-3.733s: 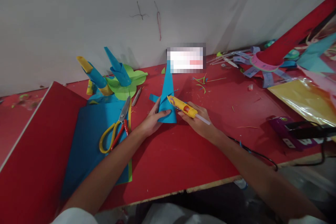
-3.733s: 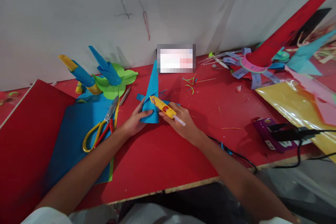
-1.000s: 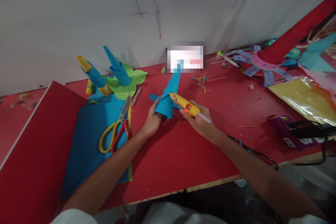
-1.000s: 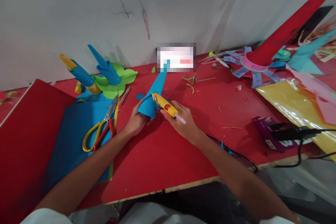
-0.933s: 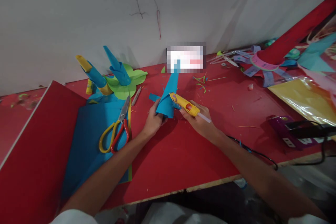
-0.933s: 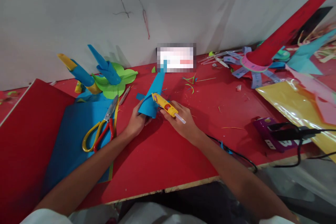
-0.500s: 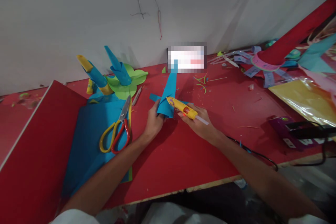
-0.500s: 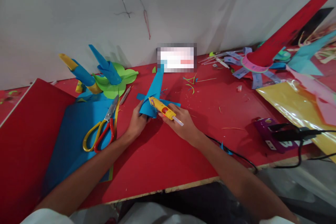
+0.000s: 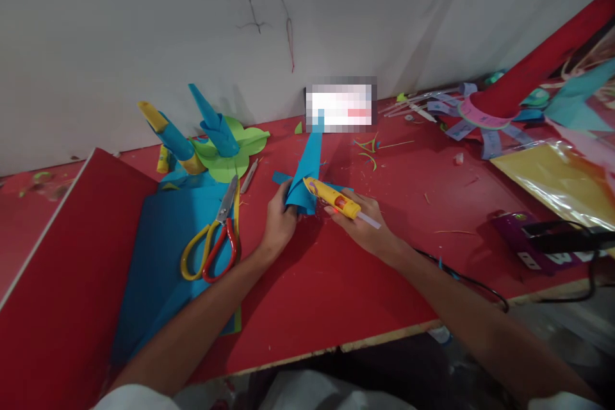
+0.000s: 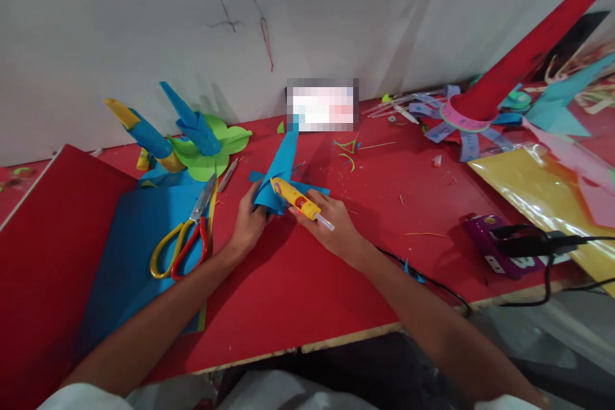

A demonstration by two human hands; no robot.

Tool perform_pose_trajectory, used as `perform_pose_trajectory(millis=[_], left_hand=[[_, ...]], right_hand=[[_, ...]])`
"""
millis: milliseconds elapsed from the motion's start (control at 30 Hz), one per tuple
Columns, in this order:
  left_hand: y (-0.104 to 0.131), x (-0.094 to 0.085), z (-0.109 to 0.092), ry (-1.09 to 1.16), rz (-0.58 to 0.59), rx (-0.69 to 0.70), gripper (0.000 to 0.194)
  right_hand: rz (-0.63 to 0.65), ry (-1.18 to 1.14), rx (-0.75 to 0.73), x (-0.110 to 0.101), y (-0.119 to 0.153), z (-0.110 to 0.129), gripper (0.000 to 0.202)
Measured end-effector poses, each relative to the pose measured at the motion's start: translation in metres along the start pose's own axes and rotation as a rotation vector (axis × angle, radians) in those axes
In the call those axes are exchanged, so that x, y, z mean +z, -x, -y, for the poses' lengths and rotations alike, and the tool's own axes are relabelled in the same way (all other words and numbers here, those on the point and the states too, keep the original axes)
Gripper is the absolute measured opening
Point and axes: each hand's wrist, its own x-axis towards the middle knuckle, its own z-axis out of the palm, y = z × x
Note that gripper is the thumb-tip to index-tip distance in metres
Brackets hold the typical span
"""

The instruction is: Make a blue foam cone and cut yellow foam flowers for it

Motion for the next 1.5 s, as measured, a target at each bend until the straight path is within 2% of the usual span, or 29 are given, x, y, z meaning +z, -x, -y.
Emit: perform_pose_trajectory(millis=[267, 500, 733, 967, 1233, 1500], left_hand=[[0.001, 0.003, -0.005, 0.013, 0.010, 0.003, 0.055], [0.002, 0.002, 0.006, 0.034, 0.012, 0.005, 0.061], [0.003, 0.002, 0.002, -0.016, -0.020, -0.017, 0.066], [0.001, 0.001, 0.003, -0.030, -0.018, -0.011, 0.068], [0.000, 0.000, 0.011, -0.101, -0.025, 0.097, 0.069], [0.000, 0.000, 0.012, -0.110, -0.026, 0.095, 0.070]], right_hand=[[-0.015, 0.033, 0.021, -0.002, -0.002, -0.002, 0.036], [-0.030, 0.023, 0.029, -0.002, -0.002, -0.002, 0.040], [0.017, 0.006, -0.001, 0.001, 0.003, 0.000, 0.043], [0.045, -0.068, 0.001, -0.003, 0.000, 0.012, 0.044], [0.076, -0.109, -0.033, -0.007, -0.002, 0.019, 0.040], [0.094, -0.081, -0.024, -0.003, 0.003, 0.015, 0.038]])
